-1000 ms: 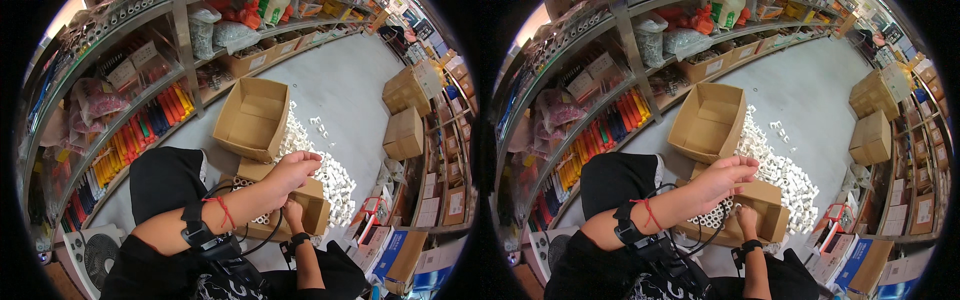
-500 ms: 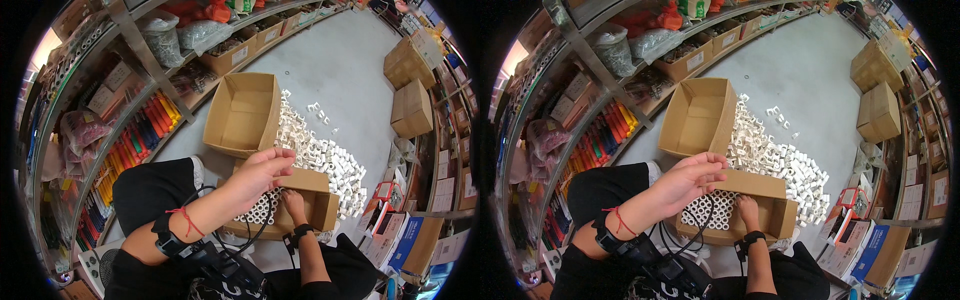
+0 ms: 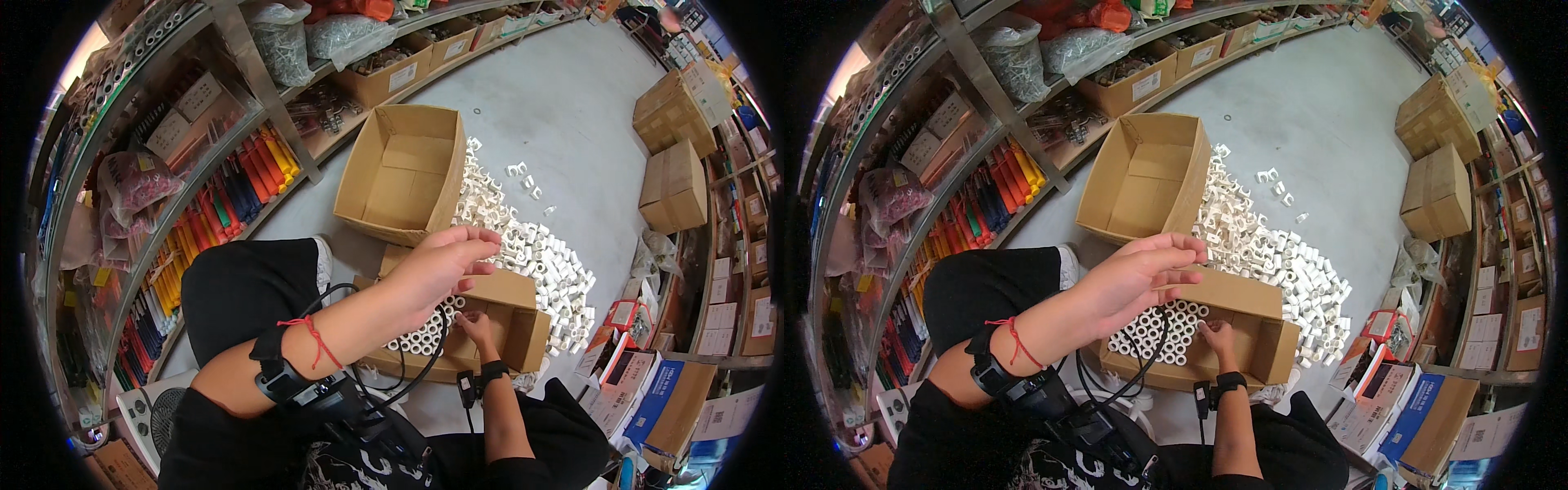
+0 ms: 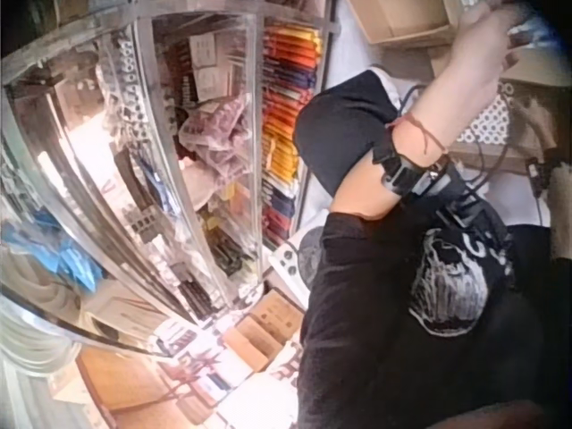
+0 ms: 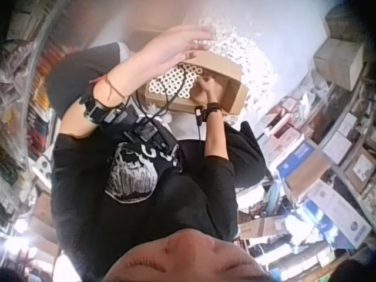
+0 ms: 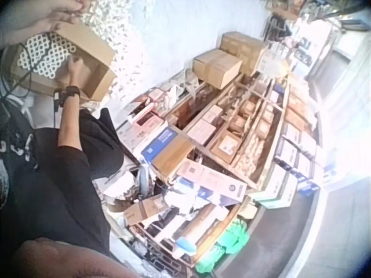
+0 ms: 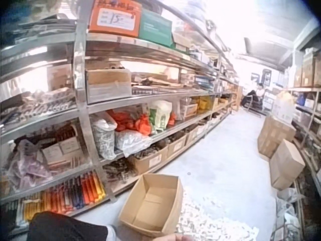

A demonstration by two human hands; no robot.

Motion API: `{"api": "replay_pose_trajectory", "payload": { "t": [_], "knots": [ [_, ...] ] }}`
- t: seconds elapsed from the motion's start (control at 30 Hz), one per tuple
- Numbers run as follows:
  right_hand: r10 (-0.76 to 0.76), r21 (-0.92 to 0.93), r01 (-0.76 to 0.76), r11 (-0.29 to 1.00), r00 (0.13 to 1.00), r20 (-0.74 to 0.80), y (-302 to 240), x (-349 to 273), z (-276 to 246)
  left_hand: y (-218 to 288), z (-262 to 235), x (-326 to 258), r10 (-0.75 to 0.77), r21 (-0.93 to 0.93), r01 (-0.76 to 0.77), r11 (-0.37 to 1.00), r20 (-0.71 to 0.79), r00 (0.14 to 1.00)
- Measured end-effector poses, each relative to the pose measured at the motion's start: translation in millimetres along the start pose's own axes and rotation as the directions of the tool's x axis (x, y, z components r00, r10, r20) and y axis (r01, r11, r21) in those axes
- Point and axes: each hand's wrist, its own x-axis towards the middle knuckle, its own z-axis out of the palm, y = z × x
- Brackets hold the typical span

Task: The person sits on the floor and assembles small white plastic cylindrical parts by hand. They pick up two pieces, fit them together, and place the assembled unit into a cardboard box. The process is repeated multiple times.

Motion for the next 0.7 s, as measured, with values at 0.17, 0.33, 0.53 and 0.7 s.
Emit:
{"api": "replay_pose_trajectory", "payload": {
  "t": [0.17,0.33,0.53,0.7],
  "knots": [
    [0.260,0.359,-0.297,0.885,0.954,0.148,-2.2,8.5,1.3,2.2,-2.4,-6.0,0.003,0.008,-0.003,1.000,-0.022,1.000],
    [0.278,0.295,-0.288,0.911,0.958,0.074,-8.4,8.9,5.3,2.6,-4.1,-7.7,0.004,0.010,-0.004,1.000,-0.040,0.999],
    [0.042,-0.117,-0.065,0.991,0.982,-0.184,-4.5,19.6,10.9,1.9,-4.9,-5.5,-0.004,0.011,0.004,1.000,-0.024,1.000],
    [0.056,-0.195,-0.112,0.974,0.960,-0.273,-14.0,17.2,16.3,2.3,-7.5,-6.5,-0.006,-0.013,0.005,1.000,-0.051,0.999]
  ]
}}
